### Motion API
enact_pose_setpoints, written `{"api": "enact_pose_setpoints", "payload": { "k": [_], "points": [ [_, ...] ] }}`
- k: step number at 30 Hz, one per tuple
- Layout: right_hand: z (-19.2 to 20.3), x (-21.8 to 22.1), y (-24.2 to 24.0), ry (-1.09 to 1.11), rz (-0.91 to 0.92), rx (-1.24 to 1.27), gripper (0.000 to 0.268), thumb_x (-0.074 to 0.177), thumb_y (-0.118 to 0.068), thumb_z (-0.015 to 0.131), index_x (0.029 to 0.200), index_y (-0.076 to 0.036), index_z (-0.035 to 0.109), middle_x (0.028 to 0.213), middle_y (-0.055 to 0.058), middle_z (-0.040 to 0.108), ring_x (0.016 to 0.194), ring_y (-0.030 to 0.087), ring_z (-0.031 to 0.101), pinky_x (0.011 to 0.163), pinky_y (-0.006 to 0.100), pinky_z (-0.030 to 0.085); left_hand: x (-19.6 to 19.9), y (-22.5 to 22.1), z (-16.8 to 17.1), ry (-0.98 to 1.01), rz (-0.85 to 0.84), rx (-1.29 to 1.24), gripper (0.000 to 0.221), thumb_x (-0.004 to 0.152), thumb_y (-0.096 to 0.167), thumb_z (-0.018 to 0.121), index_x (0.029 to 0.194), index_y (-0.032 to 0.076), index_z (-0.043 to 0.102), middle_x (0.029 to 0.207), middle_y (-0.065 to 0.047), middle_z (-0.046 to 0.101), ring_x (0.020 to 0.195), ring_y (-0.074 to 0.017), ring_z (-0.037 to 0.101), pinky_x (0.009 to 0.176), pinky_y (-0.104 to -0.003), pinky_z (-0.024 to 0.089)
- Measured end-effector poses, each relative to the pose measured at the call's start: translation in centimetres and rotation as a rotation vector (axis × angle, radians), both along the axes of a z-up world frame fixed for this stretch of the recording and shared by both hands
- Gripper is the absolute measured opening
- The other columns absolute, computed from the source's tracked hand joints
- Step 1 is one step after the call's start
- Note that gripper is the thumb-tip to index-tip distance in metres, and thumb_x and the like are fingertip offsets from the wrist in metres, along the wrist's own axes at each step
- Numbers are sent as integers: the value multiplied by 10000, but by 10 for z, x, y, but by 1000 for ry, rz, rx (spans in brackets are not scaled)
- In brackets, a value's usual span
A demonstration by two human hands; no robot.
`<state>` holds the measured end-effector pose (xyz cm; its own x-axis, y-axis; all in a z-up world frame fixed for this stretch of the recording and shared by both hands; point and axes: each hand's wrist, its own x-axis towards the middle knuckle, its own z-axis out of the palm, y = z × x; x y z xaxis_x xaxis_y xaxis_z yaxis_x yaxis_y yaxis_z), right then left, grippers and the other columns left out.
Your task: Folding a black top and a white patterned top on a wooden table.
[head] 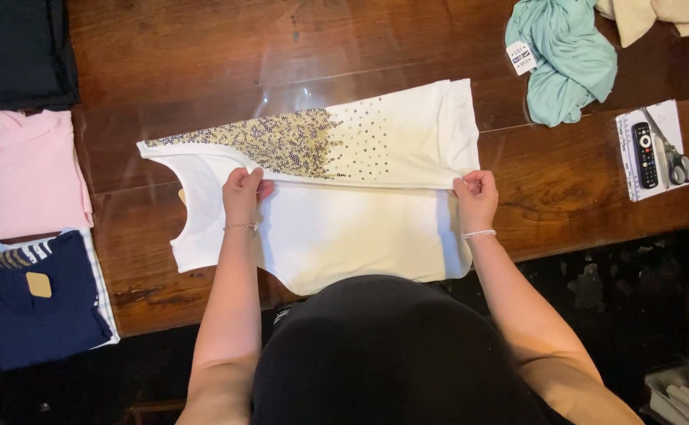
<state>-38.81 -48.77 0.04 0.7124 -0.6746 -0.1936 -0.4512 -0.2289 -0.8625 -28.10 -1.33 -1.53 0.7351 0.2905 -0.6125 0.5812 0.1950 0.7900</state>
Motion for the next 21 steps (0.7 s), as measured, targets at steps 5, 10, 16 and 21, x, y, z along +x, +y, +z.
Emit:
{"api": "enact_pose_setpoints", "payload": {
  "k": [5, 10, 16, 21],
  "points": [
    [2, -10, -10, -23, 12, -5, 205, 876, -64, 809, 986, -158, 664, 776, -23, 560, 698, 46, 575, 679, 202, 520, -18, 2, 11, -44, -8, 14, 226, 976, 108, 753, 902, 70, 543, 757, -98, 634, 704, -264, 794, 682, -346, 742],
    [5, -20, -2, -2, 19, -19, 244, 885, -46, 809, 1050, -147, 661, 789, 17, 615, 692, 92, 671, 686, 233, 582, -37, -6, -6, 18, -90, 53, 262, 946, 65, 793, 973, 41, 534, 778, -108, 649, 658, -210, 775, 622, -303, 723],
    [76, -16, 26, 10, 304, -215, 275, 971, -20, 718, 1202, -169, 727, 1256, 61, 745, 901, 182, 649, 813, 318, 579, -35, -9, 11, -34, -128, 160, 158, 1022, 60, 685, 1020, 79, 528, 835, -79, 624, 708, -153, 749, 667, -223, 705],
    [44, -35, 7, 11, 517, -366, 246, 975, -47, 746, 1096, -248, 818, 1056, -46, 800, 891, 190, 681, 849, 331, 571, -36, -2, -14, -39, -213, 227, 74, 1031, 21, 657, 1039, 92, 675, 837, -37, 566, 726, -138, 729, 655, -238, 683]
  ]
}}
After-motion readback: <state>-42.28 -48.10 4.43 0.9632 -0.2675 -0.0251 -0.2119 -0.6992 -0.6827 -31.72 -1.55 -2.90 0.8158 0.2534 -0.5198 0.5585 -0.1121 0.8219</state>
